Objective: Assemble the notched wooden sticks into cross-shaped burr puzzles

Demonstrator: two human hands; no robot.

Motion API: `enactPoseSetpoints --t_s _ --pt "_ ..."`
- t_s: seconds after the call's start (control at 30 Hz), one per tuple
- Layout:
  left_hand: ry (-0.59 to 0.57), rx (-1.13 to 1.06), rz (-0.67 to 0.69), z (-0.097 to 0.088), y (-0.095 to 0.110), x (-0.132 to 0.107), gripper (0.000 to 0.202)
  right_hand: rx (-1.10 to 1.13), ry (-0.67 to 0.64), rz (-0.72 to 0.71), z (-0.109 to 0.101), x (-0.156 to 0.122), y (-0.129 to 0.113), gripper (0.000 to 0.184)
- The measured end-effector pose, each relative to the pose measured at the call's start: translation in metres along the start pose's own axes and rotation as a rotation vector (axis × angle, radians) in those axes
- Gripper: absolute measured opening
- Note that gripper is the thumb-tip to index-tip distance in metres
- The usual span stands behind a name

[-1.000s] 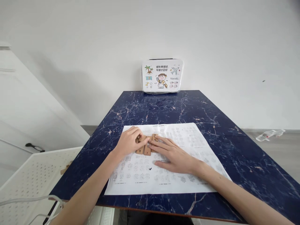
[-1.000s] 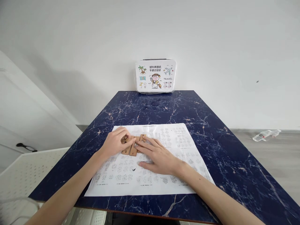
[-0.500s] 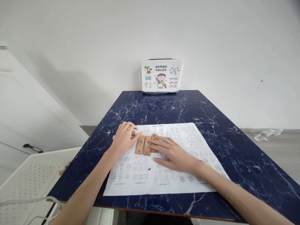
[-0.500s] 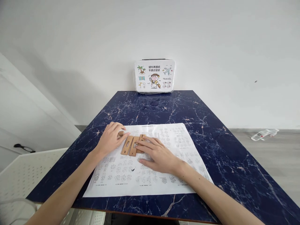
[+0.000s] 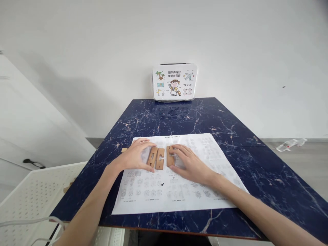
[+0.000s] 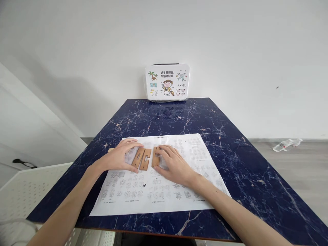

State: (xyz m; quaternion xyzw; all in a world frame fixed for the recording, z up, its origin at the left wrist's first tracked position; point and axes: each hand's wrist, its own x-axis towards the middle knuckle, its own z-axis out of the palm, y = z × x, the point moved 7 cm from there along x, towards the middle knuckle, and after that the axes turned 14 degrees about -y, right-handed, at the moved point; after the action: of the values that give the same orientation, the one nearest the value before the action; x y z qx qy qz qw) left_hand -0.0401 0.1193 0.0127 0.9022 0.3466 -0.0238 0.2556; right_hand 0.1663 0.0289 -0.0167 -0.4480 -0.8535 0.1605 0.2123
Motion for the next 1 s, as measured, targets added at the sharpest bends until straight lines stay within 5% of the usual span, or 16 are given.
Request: enactPoseSetpoints --t_s 0.6,1.0 --pt "0.289 0.028 0.163 -0.004 0.033 -0.003 0.076 -0.084 0.157 0.145 -0.022 -0.002 0.009 0.05" --pt "0.342 0.142 0.229 0.009 0.051 0.0 0.081 -0.053 0.081 0.179 -0.016 -0.001 0.009 0.021"
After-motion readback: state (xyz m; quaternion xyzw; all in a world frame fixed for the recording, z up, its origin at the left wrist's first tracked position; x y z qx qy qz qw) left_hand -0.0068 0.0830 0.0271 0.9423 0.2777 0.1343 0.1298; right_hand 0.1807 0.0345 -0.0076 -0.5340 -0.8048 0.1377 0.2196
